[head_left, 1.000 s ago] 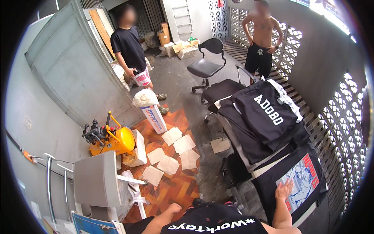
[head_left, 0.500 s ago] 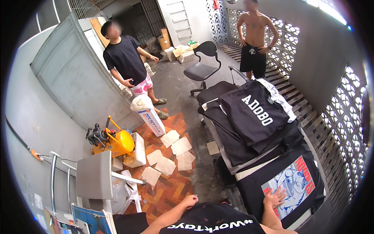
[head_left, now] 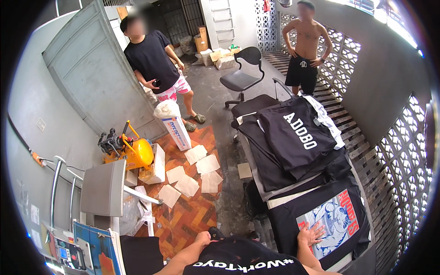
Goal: The person places black t-shirts onto a heat press, aligns printed vinyl designs, and operates the press to apply the graphics. They handle multiple shirts and designs, including a cat graphic and an 'ADOBO' text design, then stack the finished shirts.
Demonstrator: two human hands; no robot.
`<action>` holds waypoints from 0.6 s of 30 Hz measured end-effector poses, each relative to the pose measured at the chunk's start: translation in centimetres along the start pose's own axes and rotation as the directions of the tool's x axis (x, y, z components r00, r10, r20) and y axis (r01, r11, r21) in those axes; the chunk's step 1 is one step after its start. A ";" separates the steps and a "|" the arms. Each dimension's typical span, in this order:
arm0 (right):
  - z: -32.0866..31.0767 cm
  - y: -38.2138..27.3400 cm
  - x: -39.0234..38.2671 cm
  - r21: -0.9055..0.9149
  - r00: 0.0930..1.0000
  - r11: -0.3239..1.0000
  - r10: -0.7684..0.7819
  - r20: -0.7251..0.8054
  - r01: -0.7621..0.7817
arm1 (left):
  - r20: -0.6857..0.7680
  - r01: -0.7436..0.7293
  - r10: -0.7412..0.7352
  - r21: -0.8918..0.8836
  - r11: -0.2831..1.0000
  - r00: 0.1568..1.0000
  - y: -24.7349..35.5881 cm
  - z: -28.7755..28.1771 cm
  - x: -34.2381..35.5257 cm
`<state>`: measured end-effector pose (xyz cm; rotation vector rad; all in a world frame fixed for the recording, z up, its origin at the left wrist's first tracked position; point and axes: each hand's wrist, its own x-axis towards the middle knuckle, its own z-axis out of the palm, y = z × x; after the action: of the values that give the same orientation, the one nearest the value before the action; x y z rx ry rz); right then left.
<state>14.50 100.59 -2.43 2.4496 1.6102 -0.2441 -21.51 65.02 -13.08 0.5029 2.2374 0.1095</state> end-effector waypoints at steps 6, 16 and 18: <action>0.6 0.7 0.0 0.039 0.998 0.998 -0.042 0.045 0.040 | -0.179 0.017 -0.012 0.025 1.000 0.984 1.1 -0.4 -2.5; 0.6 0.0 1.0 0.275 0.848 0.803 -0.487 -0.208 0.528 | -0.241 -0.142 0.099 -0.167 0.976 0.965 2.3 -4.2 -5.0; 2.0 -2.7 -1.6 0.406 0.655 0.516 -0.631 -0.415 0.754 | -0.403 -0.263 0.129 -0.297 0.918 0.906 -0.3 -5.8 -4.3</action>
<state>11.35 99.71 -4.19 2.0012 2.9550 -0.6620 -23.42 63.52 -6.32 0.5493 2.4558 0.7539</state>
